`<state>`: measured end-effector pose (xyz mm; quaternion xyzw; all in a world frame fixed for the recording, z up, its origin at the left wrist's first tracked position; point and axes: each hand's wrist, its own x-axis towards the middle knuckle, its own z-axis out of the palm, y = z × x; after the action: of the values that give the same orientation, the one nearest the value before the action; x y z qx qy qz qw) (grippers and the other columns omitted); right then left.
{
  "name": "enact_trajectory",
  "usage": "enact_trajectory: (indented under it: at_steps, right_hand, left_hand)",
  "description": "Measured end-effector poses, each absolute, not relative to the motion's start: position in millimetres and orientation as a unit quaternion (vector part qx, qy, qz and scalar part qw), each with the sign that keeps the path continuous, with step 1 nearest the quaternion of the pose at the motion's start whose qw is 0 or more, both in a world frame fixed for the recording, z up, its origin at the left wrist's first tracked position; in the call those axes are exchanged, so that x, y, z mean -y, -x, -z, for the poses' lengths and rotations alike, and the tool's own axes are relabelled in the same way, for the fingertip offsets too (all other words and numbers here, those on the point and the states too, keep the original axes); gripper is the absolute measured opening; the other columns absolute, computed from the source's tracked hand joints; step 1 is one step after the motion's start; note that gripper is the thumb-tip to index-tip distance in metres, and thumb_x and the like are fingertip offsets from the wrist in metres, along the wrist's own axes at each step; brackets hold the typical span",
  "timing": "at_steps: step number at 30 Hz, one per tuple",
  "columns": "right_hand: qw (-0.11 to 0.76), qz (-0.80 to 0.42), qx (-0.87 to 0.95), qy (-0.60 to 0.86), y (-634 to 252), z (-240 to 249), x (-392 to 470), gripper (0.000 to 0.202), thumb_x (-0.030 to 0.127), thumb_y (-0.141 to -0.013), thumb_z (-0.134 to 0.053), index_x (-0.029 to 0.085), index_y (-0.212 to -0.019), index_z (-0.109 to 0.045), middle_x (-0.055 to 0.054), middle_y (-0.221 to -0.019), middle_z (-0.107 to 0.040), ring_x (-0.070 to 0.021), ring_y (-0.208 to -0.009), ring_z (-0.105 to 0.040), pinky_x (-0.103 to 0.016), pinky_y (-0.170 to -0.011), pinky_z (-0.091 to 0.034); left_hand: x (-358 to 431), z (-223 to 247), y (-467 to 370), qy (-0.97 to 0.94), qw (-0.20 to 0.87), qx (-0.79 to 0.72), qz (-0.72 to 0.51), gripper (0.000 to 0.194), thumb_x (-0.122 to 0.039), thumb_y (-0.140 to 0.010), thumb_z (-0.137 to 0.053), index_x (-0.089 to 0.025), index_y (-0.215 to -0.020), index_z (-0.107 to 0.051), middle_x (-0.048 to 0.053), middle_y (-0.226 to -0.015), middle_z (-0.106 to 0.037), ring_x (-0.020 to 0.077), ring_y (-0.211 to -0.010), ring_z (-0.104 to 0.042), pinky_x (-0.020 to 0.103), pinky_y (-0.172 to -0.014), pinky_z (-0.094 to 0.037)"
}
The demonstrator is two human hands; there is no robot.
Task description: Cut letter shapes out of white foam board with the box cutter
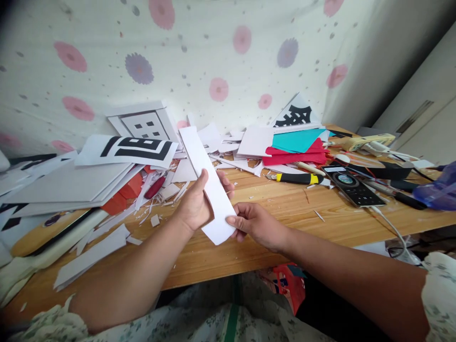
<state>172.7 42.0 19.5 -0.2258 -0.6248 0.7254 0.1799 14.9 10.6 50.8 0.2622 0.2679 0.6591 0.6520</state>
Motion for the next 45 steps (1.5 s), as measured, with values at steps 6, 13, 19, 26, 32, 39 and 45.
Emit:
enact_trajectory:
  at_steps: [6,13,19,26,32,39,45]
  right_hand:
    - [0.230,-0.777,0.570,0.136,-187.8,-43.4,-55.0,0.031,0.040,-0.074,-0.070,0.012,-0.073,-0.056,0.000,-0.061,-0.061,-0.0057,-0.048,-0.055,-0.016,-0.046,-0.044]
    - [0.211,-0.785,0.571,0.120,-188.8,-38.2,-52.6,0.032,0.042,-0.074,-0.069,0.012,-0.075,-0.058,0.001,-0.062,-0.061,-0.0051,-0.048,-0.055,-0.015,-0.046,-0.045]
    - [0.225,-0.793,0.550,0.134,-186.9,-37.5,-55.6,0.031,0.039,-0.071,-0.072,0.011,-0.073,-0.058,0.001,-0.058,-0.061,-0.0051,-0.046,-0.055,-0.015,-0.045,-0.044]
    - [0.226,-0.796,0.543,0.146,-188.6,-38.7,-56.0,0.029,0.036,-0.071,-0.073,0.011,-0.071,-0.059,0.001,-0.057,-0.061,-0.0048,-0.046,-0.054,-0.014,-0.045,-0.043]
    - [0.231,-0.771,0.574,0.151,-188.6,-42.7,-58.2,0.033,0.041,-0.072,-0.071,0.011,-0.070,-0.057,0.000,-0.057,-0.060,-0.0052,-0.046,-0.053,-0.015,-0.045,-0.043]
    - [0.222,-0.753,0.594,0.175,-189.7,-37.5,-61.4,0.034,0.041,-0.072,-0.070,0.010,-0.080,-0.059,0.001,-0.060,-0.058,-0.0054,-0.047,-0.052,-0.016,-0.046,-0.045]
    - [0.200,-0.738,0.618,0.182,-193.2,-38.9,-63.8,0.035,0.044,-0.071,-0.070,0.011,-0.079,-0.059,0.001,-0.063,-0.059,-0.0066,-0.050,-0.054,-0.019,-0.049,-0.048]
  left_hand:
    - [-3.7,-57.0,-9.2,-0.460,0.708,-0.209,-0.494,0.044,-0.030,-0.069,-0.072,-0.015,-0.109,-0.061,0.011,-0.101,-0.064,0.0252,-0.080,-0.064,0.038,-0.071,-0.051]
    - [-1.4,-54.2,-13.4,-0.458,0.683,-0.239,-0.517,0.040,-0.026,-0.063,-0.077,-0.016,-0.100,-0.065,0.007,-0.090,-0.068,0.0187,-0.072,-0.063,0.031,-0.066,-0.051]
    - [-2.0,-51.8,-14.0,-0.460,0.641,-0.271,-0.552,0.034,-0.024,-0.062,-0.076,-0.015,-0.094,-0.067,0.006,-0.082,-0.067,0.0199,-0.072,-0.062,0.029,-0.061,-0.050]
    - [-3.9,-46.9,-12.7,-0.475,0.630,-0.277,-0.549,0.036,-0.026,-0.063,-0.076,-0.017,-0.097,-0.067,0.006,-0.088,-0.067,0.0173,-0.070,-0.061,0.030,-0.066,-0.049]
    - [-6.1,-44.9,-13.1,-0.460,0.672,-0.250,-0.524,0.045,-0.029,-0.064,-0.075,-0.019,-0.107,-0.064,0.006,-0.088,-0.067,0.0197,-0.073,-0.062,0.032,-0.068,-0.049]
    - [-12.3,-33.9,-6.3,-0.499,0.677,-0.250,-0.480,0.048,-0.033,-0.067,-0.073,-0.017,-0.111,-0.063,0.010,-0.093,-0.067,0.0225,-0.077,-0.063,0.032,-0.067,-0.047]
    - [-13.0,-34.9,-6.5,-0.514,0.667,-0.262,-0.471,0.046,-0.031,-0.064,-0.075,-0.015,-0.106,-0.065,0.012,-0.100,-0.066,0.0248,-0.084,-0.062,0.035,-0.076,-0.046]
